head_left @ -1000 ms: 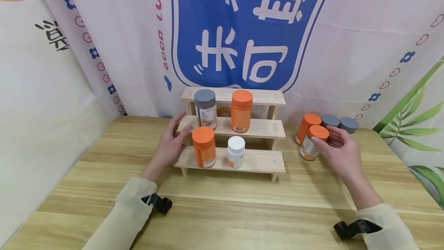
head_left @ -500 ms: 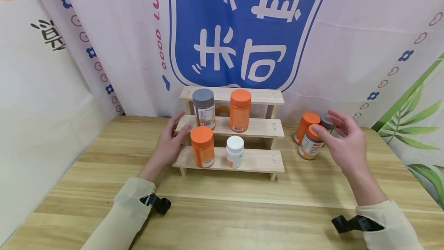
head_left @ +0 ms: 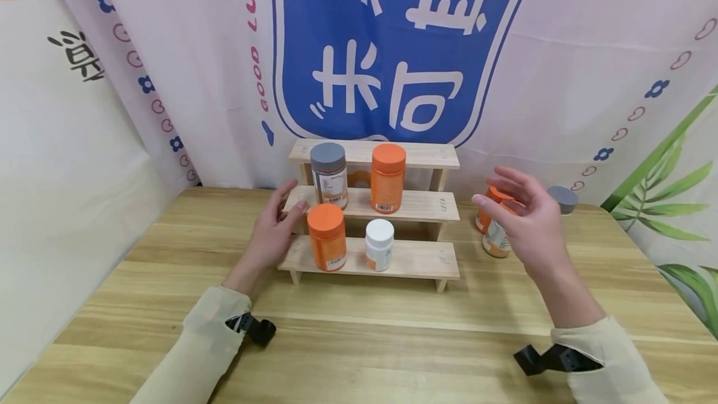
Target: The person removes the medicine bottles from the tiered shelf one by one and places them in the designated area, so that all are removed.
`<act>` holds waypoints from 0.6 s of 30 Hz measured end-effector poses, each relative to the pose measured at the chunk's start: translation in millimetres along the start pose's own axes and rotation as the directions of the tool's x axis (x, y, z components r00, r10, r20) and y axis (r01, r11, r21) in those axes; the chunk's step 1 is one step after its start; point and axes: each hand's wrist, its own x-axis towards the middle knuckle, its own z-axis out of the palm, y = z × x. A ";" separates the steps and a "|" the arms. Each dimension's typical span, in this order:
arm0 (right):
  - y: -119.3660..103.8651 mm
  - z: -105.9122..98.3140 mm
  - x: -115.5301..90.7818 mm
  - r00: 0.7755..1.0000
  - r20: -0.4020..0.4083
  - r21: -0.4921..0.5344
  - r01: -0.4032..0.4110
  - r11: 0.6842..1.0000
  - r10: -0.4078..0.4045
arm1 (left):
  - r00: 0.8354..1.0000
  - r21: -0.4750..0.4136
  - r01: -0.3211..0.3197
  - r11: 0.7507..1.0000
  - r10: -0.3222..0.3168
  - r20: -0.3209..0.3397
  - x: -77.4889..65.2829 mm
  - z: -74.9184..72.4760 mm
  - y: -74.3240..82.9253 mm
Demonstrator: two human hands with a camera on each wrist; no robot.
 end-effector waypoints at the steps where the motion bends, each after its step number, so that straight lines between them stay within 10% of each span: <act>1: -1.4 2.3 -0.2 1.000 0.005 0.012 0.005 1.000 -0.005 | 1.000 0.001 -0.001 1.000 0.001 0.001 0.5 0.2 -0.4; 18: -29.8 56.6 13.4 0.991 0.132 0.185 0.004 0.983 -0.029 | 1.000 -0.021 -0.005 1.000 0.005 -0.001 -1.7 0.3 2.8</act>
